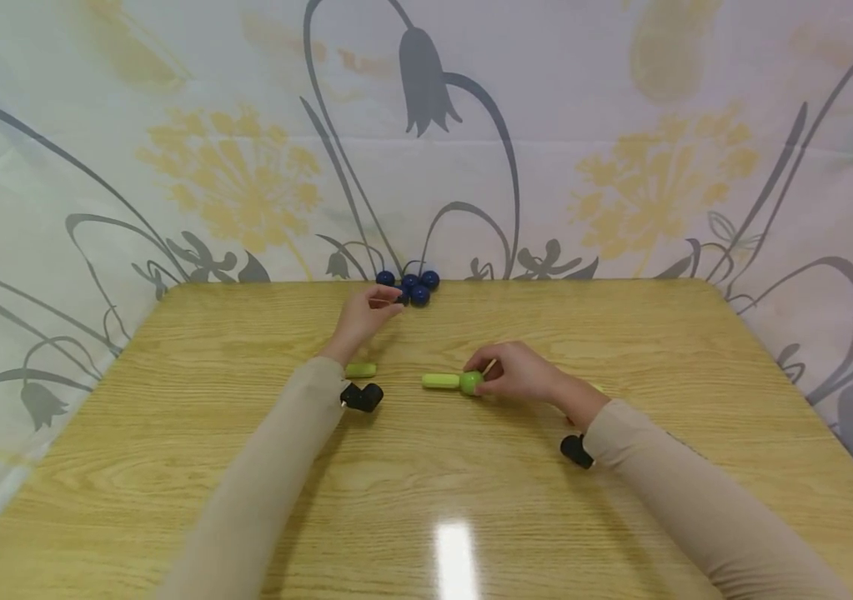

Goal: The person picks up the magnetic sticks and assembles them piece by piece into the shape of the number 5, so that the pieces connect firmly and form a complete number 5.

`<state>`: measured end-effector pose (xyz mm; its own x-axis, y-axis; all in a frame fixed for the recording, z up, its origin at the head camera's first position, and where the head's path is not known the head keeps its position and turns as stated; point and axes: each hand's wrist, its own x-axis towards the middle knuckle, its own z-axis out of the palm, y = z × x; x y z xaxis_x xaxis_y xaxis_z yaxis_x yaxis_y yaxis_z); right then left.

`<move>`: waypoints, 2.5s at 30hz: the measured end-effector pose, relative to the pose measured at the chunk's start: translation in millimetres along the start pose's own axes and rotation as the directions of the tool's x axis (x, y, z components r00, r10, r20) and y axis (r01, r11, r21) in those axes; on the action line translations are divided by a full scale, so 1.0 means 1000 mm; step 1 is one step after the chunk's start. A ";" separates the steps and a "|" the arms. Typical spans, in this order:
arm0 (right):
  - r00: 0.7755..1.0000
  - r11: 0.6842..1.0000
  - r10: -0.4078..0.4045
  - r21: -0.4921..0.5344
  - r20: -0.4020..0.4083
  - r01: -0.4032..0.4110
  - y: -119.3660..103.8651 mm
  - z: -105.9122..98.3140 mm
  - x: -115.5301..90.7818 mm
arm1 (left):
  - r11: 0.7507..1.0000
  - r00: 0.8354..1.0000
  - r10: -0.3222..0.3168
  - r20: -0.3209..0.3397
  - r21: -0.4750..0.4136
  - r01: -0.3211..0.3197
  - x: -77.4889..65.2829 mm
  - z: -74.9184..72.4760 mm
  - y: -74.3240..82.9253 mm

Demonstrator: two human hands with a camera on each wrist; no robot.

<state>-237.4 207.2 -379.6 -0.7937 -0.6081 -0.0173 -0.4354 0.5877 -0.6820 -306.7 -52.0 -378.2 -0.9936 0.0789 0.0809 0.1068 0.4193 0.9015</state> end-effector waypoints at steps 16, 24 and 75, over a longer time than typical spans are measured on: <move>1.000 1.000 0.006 0.007 0.013 -0.006 -0.001 0.000 0.001 | 0.993 0.987 -0.106 -0.123 -0.062 0.099 0.024 0.006 -0.010; 1.000 1.000 0.016 0.019 0.015 -0.017 -0.003 0.001 0.002 | 0.997 0.997 -0.068 -0.046 0.024 0.069 0.029 0.007 -0.009; 1.000 1.000 0.020 0.007 -0.015 -0.020 -0.002 0.003 -0.003 | 0.998 0.929 -0.030 0.370 0.068 0.005 -0.055 -0.011 -0.003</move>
<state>-233.2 205.9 -380.5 -0.8084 -0.5883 -0.0196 -0.4170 0.5959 -0.6863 -252.6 -67.5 -381.2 -0.9121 0.3953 -0.1090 0.1040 0.4803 0.8709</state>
